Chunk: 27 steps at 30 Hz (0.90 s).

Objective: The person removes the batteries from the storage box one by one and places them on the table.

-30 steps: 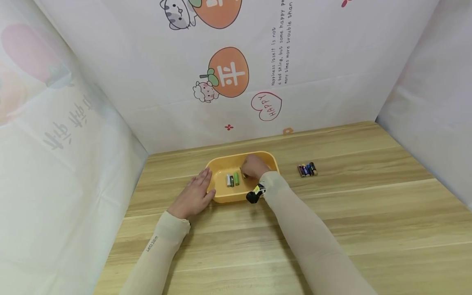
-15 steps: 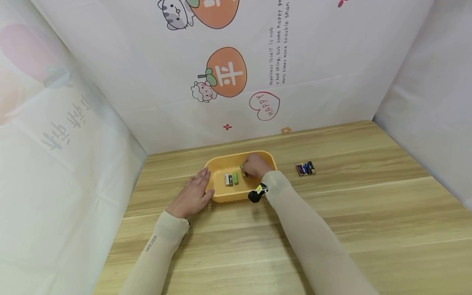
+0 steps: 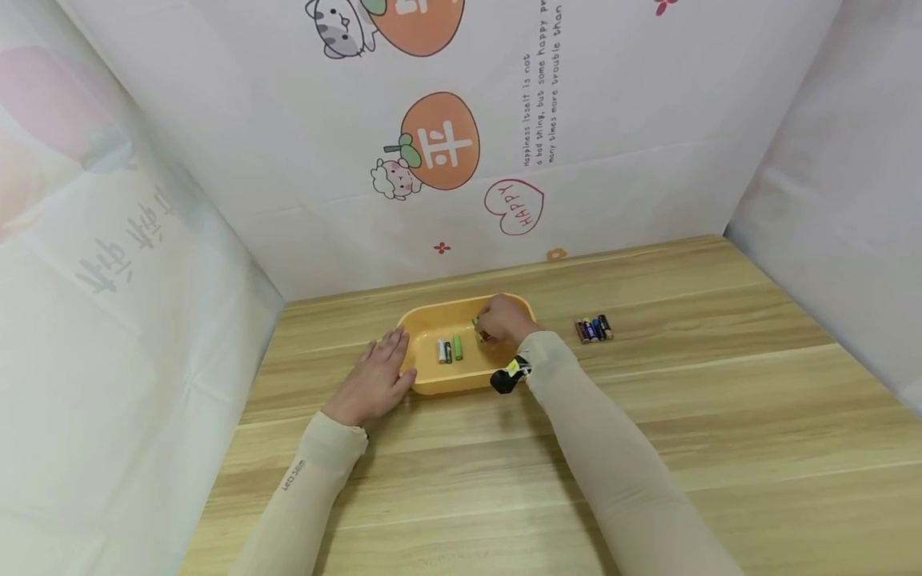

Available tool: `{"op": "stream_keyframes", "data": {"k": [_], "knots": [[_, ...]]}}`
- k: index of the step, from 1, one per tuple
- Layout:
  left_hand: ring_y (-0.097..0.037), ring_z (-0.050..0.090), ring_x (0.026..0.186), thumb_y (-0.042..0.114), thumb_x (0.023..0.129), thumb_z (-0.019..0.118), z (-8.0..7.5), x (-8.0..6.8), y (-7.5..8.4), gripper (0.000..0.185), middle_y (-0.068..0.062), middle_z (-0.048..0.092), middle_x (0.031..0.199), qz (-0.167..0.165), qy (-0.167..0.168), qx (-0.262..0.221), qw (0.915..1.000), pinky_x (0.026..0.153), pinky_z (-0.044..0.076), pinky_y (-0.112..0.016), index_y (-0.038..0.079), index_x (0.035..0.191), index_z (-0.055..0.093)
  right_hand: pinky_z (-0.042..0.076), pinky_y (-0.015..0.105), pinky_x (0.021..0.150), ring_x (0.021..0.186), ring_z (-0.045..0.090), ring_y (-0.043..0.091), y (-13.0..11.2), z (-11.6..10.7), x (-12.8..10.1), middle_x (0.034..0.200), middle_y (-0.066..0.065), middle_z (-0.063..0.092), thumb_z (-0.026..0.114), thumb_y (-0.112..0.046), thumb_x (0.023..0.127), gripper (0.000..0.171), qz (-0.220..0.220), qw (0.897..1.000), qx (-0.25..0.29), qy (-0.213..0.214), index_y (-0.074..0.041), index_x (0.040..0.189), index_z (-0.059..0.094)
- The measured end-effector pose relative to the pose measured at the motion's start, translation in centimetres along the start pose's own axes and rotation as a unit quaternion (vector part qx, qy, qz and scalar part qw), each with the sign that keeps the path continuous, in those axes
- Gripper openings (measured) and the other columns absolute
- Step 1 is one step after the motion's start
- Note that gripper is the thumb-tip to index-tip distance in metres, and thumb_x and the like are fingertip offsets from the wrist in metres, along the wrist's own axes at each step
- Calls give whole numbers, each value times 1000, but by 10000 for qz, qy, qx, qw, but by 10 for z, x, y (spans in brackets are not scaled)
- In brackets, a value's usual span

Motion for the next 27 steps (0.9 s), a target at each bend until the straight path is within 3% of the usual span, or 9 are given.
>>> {"op": "stream_keyframes", "data": {"k": [15,27], "knots": [[-26,7,147,41,104,35,0,-2,2,66,-9,6,161,12,-18,-13,10000,117,5,-45,3,155,16,58,38,75,85,63,25,3,-17,-7,109,21,60,60,-2,90,31,-129,9984,554,10,11,118,60],[-24,5,147,42,104,33,-1,-3,2,66,-9,4,161,-28,-130,-46,9999,117,5,-45,3,155,14,57,35,76,90,63,27,3,-37,-17,114,22,58,58,-4,93,31,-86,9981,607,99,10,121,59]]}}
Point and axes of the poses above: each hand's wrist, its own x-axis towards the middle knuckle, its own z-axis out of the palm, y = z × x, the point moved 10 cm from there along x, towards the middle knuckle
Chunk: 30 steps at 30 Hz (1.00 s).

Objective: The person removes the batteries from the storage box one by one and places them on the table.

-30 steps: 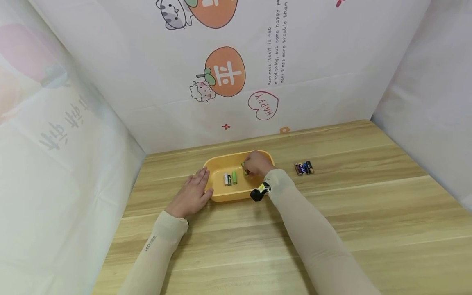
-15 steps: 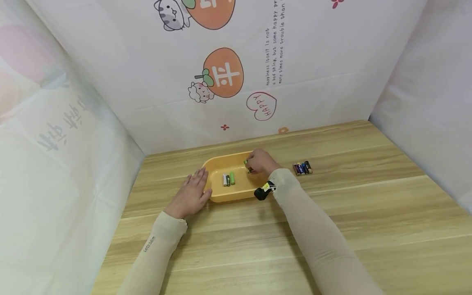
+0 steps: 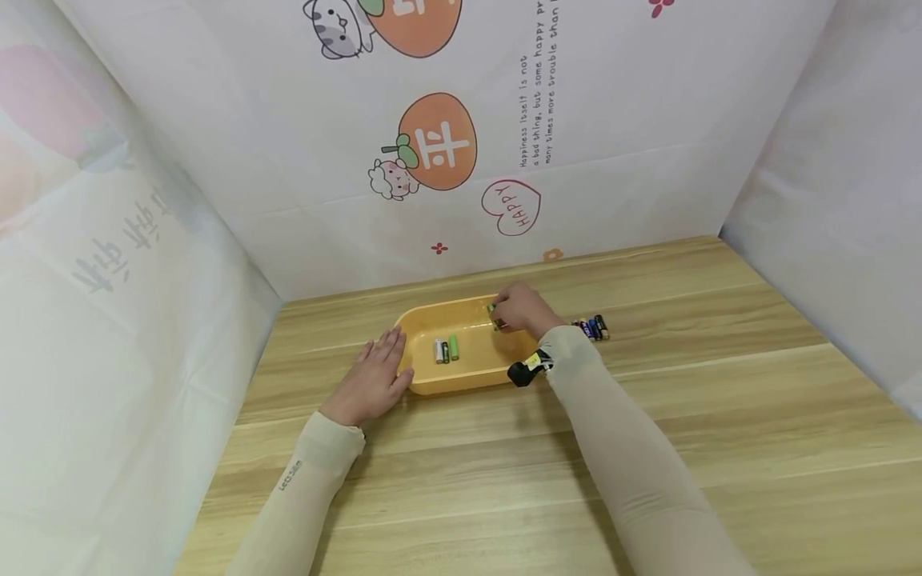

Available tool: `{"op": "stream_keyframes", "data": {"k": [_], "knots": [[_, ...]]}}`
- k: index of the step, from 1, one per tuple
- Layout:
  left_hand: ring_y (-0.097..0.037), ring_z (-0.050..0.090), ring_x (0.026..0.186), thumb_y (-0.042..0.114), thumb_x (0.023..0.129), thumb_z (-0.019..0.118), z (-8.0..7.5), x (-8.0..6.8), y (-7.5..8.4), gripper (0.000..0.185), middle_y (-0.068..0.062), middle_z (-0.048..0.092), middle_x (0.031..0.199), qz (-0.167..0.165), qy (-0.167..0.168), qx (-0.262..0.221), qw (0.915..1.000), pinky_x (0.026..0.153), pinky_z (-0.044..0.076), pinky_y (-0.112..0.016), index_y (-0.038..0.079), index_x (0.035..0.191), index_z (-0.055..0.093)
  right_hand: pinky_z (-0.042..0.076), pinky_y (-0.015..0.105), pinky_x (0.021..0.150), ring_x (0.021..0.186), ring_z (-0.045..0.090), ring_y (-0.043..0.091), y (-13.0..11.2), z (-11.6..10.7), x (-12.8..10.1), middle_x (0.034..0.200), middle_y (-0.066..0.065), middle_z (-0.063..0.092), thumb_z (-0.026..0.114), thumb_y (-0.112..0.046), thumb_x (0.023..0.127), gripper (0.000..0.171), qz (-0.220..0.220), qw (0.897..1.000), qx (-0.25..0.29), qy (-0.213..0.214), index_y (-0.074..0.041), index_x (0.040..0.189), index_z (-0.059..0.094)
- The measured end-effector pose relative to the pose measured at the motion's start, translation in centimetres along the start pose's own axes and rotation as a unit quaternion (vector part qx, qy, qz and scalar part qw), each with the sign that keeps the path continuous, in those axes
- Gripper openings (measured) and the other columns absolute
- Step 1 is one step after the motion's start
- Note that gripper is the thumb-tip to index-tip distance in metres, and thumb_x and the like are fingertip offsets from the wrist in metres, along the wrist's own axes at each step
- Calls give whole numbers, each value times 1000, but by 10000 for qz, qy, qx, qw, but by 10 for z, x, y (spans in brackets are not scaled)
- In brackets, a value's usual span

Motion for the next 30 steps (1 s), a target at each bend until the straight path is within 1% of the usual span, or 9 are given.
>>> {"op": "stream_keyframes", "data": {"k": [4,9,13,16,21,25,30], "knots": [[-24,5,147,42,104,33,0,0,0,67,-9,4,161,7,-20,-8,10000,117,5,-45,2,155,14,57,35,78,92,63,27,2,-7,-2,117,23,57,58,-5,94,34,0,10000,24,17,11,124,57],[-24,6,147,42,104,33,0,2,0,67,-10,7,161,53,73,-16,10000,117,5,-45,1,154,17,56,33,78,93,64,27,1,-18,-6,118,25,57,57,-5,94,36,-24,9999,82,129,12,126,55],[-25,8,147,42,104,34,-1,2,0,67,-10,8,161,69,132,-31,9999,117,6,-46,1,154,18,56,32,77,92,63,25,2,-27,-10,116,23,57,57,-5,94,35,-10,9998,-2,212,11,125,56],[-25,8,147,41,104,34,-3,3,1,66,-10,9,161,81,164,-38,9998,117,7,-46,1,154,18,56,32,76,88,62,22,4,-34,-12,112,22,58,57,-4,93,33,-20,9996,-34,296,11,123,57],[-25,9,147,41,104,35,-3,1,1,67,-10,9,161,89,146,-64,9998,117,8,-46,1,154,18,57,32,75,85,63,21,7,-39,-16,108,21,59,58,-2,92,31,18,9995,27,326,12,120,58],[-25,9,147,41,104,35,-1,0,1,67,-11,9,161,69,106,-32,9999,117,10,-48,1,154,18,57,32,76,88,64,24,12,-42,-17,110,22,59,57,-4,93,34,84,9995,31,313,13,123,56],[-25,8,147,42,104,34,-1,-1,1,67,-11,9,161,68,118,-55,9999,117,10,-48,2,154,18,56,36,79,91,64,26,16,-49,-18,111,21,59,57,-5,94,34,186,9990,81,400,11,124,57]]}}
Point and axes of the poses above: each hand's wrist, its own x-axis towards the middle knuckle, its own z-axis out of the palm, y = z × x, the point moved 10 cm from there along x, towards the middle knuckle
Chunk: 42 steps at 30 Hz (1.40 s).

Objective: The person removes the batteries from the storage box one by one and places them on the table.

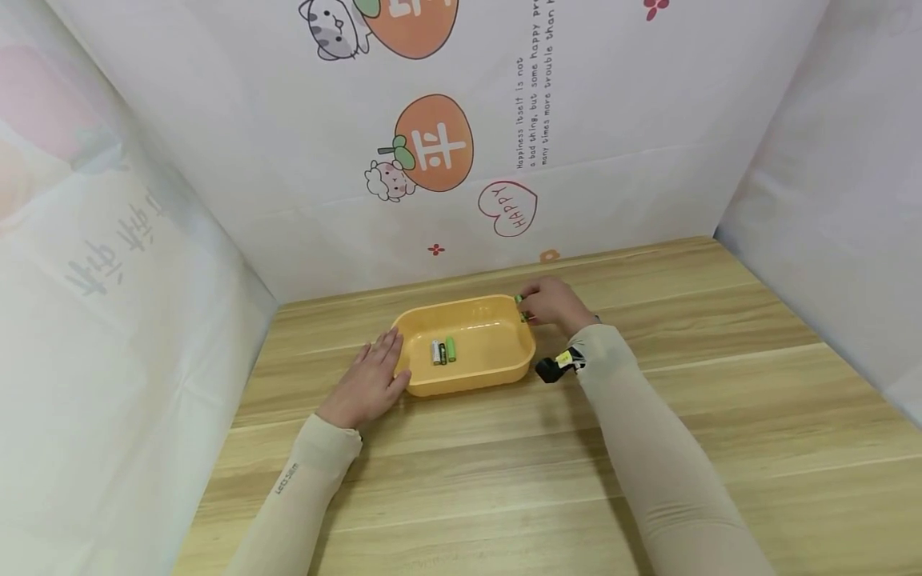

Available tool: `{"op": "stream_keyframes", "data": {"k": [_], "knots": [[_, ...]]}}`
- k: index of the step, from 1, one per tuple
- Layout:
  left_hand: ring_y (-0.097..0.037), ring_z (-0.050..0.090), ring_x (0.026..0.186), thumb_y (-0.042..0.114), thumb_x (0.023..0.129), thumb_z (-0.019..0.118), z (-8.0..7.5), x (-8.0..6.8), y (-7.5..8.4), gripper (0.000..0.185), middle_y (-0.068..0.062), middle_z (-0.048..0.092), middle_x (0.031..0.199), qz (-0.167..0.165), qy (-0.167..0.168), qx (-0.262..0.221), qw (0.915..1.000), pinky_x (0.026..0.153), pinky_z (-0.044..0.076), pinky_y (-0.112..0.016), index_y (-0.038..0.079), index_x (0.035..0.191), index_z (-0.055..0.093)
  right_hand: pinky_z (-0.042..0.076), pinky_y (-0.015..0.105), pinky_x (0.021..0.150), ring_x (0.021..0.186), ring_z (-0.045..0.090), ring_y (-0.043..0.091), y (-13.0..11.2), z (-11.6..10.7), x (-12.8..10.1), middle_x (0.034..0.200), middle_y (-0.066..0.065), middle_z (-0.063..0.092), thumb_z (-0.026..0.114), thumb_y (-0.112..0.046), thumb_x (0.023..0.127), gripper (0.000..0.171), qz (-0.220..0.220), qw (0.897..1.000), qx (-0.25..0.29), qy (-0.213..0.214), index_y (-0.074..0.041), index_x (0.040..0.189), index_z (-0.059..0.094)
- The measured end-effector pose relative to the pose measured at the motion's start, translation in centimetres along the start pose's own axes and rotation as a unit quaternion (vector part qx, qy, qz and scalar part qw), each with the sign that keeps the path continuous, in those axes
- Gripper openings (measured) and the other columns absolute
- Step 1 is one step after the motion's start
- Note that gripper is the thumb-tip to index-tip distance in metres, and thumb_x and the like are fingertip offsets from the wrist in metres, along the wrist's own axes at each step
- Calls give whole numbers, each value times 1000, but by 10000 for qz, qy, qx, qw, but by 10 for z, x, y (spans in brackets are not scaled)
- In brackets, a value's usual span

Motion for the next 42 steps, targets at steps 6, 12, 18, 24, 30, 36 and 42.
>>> {"op": "stream_keyframes", "data": {"k": [6,12,18,24,30,36,42], "knots": [[-24,7,147,43,104,34,1,1,-2,67,-9,9,161,-40,-32,8,10000,117,9,-47,2,154,18,56,38,81,90,63,25,0,-8,-1,109,21,59,57,-6,95,32,-75,9997,-217,34,10,122,58],[-23,6,147,45,104,30,2,0,-2,68,-8,6,161,-44,-119,35,9999,117,7,-46,3,155,15,56,37,81,91,61,25,1,-18,-5,108,21,57,56,-6,95,30,-152,9996,-248,46,10,121,57],[-24,6,147,46,104,27,1,1,-1,68,-9,6,161,-42,-146,38,9999,117,7,-45,3,155,15,56,39,82,91,64,28,8,-26,-5,106,23,59,57,-4,94,32,-179,9998,-131,0,14,121,55],[-23,5,147,43,104,33,3,2,-3,67,-9,6,162,-77,-136,-36,9999,117,6,-44,3,155,16,56,39,81,95,64,30,18,-33,-5,112,25,59,57,-8,95,35,-197,9988,-439,-12,13,123,55],[-22,5,147,44,104,33,6,3,-5,68,-8,4,162,-113,-149,-9,9998,117,6,-43,4,155,15,55,45,83,94,64,30,28,-39,-6,114,25,59,56,-10,96,36,-189,9973,-713,-31,12,124,56],[-22,4,147,43,104,33,5,3,-5,67,-7,3,161,-97,-120,-54,9999,117,6,-44,4,155,14,54,47,83,95,64,34,34,-48,-9,115,26,58,55,-11,96,36,-229,9974,-683,-9,12,123,55],[-23,6,147,43,104,34,4,3,-4,67,-8,4,161,-65,-100,-83,9999,117,6,-44,4,155,14,54,47,84,103,61,39,41,-57,-13,118,28,55,54,-12,98,39,-217,9967,-774,-47,14,127,52]]}}
Point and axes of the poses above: each hand's wrist, its own x-axis towards the middle knuckle, its own z-axis out of the palm, y = z × x, the point moved 10 cm from there along x, towards the middle knuckle
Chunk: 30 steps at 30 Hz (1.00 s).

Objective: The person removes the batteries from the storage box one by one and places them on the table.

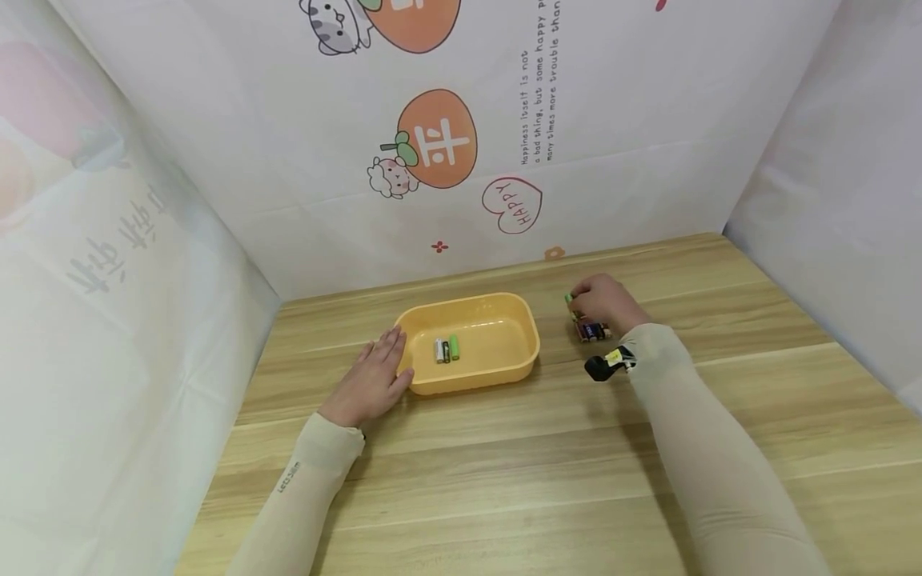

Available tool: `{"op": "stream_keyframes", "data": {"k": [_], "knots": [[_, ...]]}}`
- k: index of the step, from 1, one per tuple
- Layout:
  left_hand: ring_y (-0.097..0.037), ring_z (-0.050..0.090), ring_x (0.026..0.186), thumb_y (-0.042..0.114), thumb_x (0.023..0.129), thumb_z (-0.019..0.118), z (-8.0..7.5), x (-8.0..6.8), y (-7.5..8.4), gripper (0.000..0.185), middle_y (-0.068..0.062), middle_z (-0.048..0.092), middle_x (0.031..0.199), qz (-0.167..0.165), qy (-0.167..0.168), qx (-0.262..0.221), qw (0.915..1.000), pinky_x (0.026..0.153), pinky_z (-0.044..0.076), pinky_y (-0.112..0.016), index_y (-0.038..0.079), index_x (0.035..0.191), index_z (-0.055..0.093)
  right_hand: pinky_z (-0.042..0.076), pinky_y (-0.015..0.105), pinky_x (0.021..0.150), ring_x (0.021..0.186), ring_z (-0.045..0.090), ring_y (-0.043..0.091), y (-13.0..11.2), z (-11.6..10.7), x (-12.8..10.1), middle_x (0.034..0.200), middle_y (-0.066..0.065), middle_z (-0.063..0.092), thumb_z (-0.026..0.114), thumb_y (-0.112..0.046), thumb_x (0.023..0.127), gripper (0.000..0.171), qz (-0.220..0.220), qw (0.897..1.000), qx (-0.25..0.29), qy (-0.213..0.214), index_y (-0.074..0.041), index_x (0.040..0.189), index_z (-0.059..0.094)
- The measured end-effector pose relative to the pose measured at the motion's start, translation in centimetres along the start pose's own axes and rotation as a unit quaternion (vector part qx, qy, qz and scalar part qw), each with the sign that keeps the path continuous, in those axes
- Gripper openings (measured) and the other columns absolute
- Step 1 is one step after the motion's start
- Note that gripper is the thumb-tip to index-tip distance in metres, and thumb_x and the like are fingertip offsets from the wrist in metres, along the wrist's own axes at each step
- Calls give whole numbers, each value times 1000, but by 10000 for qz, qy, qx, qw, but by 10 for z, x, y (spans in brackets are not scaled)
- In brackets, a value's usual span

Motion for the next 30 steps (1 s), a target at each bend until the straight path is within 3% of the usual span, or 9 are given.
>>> {"op": "stream_keyframes", "data": {"k": [8,19,30], "knots": [[-22,5,147,44,104,34,1,1,-2,68,-8,5,162,6,49,35,10000,117,6,-44,3,155,15,55,44,75,81,62,24,12,-10,-4,108,25,60,55,-12,96,40,11,9999,-103,77,15,125,53],[-24,7,147,43,104,35,2,1,-2,68,-9,6,162,16,55,26,10000,117,8,-45,3,155,15,54,46,85,96,62,36,27,-16,-5,113,29,56,54,-8,96,42,137,9998,147,11,19,127,47],[-24,6,147,42,104,35,0,1,-1,67,-9,7,161,34,82,11,10000,117,10,-46,3,155,15,54,47,84,99,61,38,39,-23,-5,114,29,56,55,-8,95,43,214,9996,151,-40,20,126,46]]}}
Point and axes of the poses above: each hand's wrist, its own x-axis towards the middle knuckle, its own z-axis out of the palm, y = z × x, the point moved 10 cm from there along x, towards the middle knuckle
